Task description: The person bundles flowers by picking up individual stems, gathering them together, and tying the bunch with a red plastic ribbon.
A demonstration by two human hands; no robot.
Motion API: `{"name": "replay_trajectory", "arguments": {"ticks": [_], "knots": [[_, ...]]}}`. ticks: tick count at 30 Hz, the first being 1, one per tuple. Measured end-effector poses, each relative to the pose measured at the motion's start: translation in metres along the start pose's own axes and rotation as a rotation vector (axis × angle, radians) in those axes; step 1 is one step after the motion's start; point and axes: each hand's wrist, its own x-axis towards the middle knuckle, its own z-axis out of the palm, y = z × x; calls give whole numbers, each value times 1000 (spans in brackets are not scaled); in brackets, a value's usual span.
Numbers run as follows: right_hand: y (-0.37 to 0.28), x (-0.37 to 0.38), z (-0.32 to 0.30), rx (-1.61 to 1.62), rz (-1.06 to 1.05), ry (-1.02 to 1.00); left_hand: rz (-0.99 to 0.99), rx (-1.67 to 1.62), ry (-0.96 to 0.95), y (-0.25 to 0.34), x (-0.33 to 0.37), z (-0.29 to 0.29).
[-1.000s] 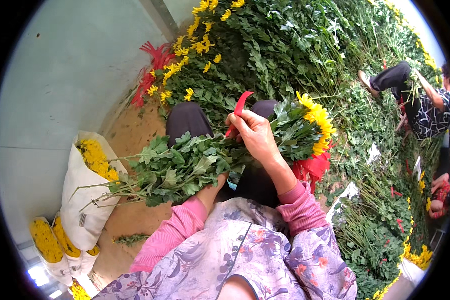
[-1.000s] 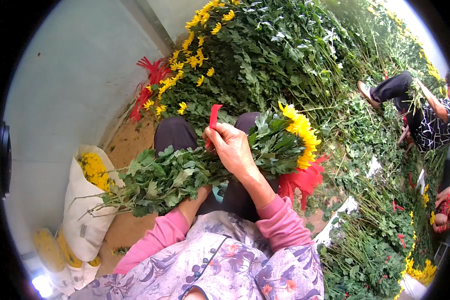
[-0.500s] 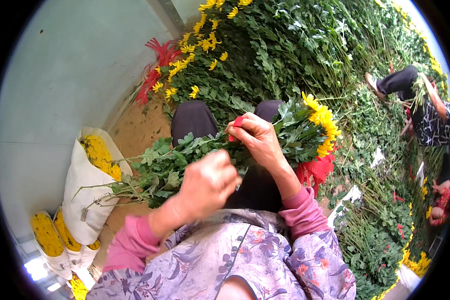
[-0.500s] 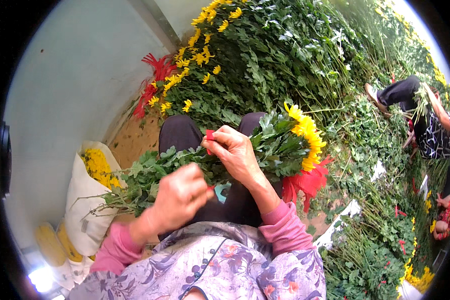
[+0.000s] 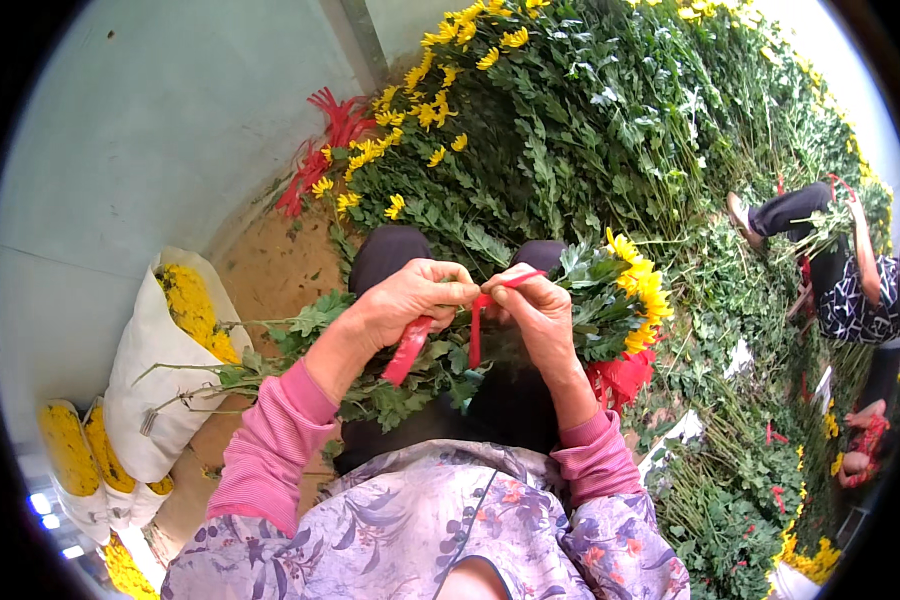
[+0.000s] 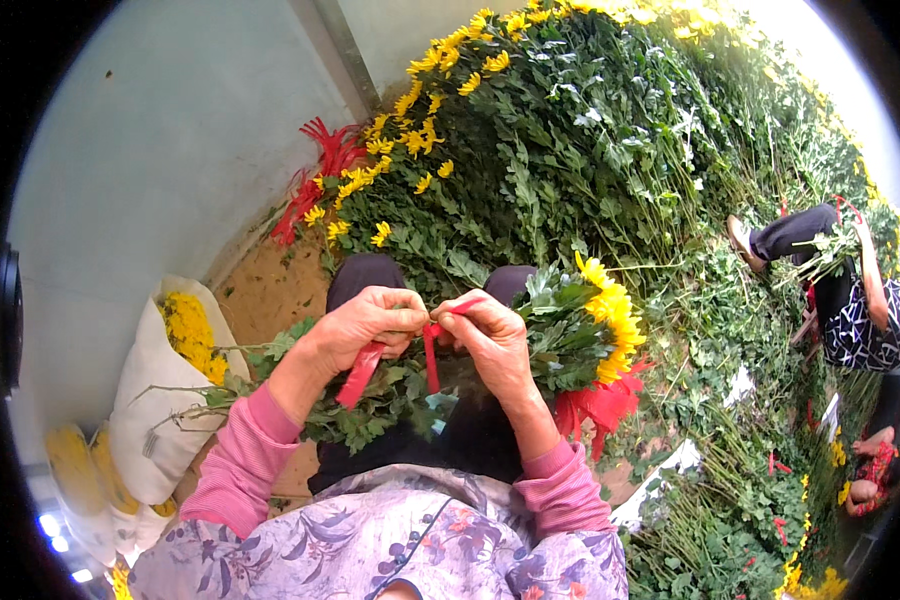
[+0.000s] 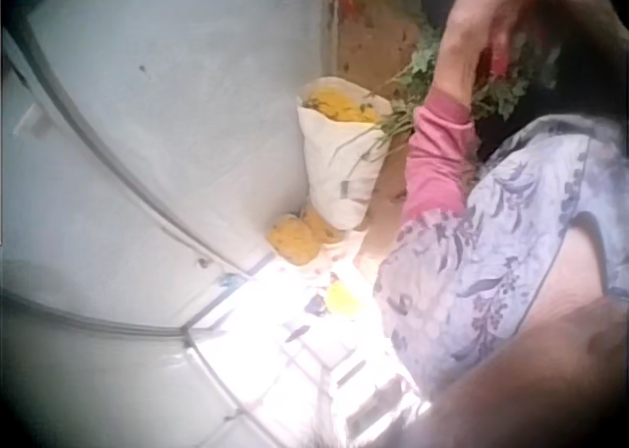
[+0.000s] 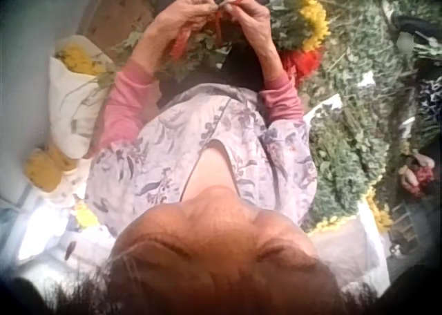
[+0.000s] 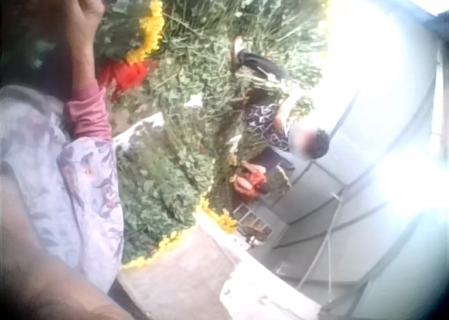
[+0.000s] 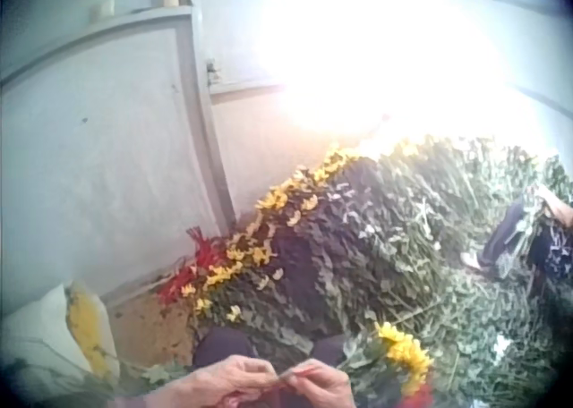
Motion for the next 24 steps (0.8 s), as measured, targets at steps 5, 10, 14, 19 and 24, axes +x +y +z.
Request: {"name": "replay_trajectory", "arguments": {"ticks": [5, 10, 14, 19, 24], "knots": [[7, 4, -4, 110, 0, 4, 116, 192, 12, -10, 8, -6], [10, 6, -6, 188, -9, -6, 213, 341, 198, -25, 15, 0], [9, 5, -8, 187, -16, -34, 447, 560, 243, -23, 11, 16], [5, 6, 7, -61, -189, 15, 196, 89, 79, -19, 16, -13], [-12, 4, 9, -761, -346, -273, 133, -67, 9, -20, 5, -25]]}}
